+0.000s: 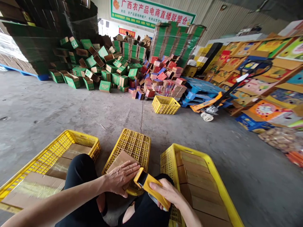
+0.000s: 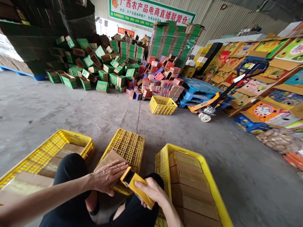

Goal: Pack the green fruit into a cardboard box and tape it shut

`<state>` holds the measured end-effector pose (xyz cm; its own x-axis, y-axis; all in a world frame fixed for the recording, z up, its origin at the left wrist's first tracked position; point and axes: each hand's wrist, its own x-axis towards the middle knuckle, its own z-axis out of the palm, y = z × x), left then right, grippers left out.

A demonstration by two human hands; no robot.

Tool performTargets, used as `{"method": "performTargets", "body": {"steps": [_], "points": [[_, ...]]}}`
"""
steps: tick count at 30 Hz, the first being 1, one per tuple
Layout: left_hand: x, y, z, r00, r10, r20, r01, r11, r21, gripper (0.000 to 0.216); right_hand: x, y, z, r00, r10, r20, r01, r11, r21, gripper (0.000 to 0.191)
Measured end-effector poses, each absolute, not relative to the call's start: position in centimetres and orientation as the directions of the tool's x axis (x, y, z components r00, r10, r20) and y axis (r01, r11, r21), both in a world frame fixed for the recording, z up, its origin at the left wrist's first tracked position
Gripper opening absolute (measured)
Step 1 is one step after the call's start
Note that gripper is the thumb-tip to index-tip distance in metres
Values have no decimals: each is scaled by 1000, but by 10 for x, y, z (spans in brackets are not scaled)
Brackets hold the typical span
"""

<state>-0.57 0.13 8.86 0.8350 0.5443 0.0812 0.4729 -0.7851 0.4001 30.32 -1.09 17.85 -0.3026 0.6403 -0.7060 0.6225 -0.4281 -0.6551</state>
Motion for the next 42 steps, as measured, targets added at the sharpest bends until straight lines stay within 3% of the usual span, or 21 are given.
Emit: {"method": "performTargets", "body": {"steps": [9, 15, 20, 35, 38, 42], "points": [[-9, 2, 89, 815, 574, 77, 501, -765, 404, 119, 309, -11, 174, -236, 630, -740, 622, -487, -613, 70], [-12, 2, 87, 816, 572, 81, 497, -768, 405, 121, 317, -11, 179, -335, 584, -740, 609, -465, -643, 76], [-14, 4, 91, 816, 570, 93, 495, -773, 397, 117, 339, -17, 175, -205, 597, -775, 624, -530, -574, 81], [-16, -4, 101, 789, 606, 98, 510, -736, 445, 100, 326, -16, 147, -311, 602, -735, 630, -448, -634, 65], [-28, -5, 97, 665, 732, 148, 606, -644, 466, 86, 313, -14, 141, -293, 596, -748, 634, -465, -618, 57], [-47, -5, 77, 317, 939, 134, 724, -331, 605, 86, 298, -10, 139, -340, 568, -749, 575, -505, -644, 53]]}}
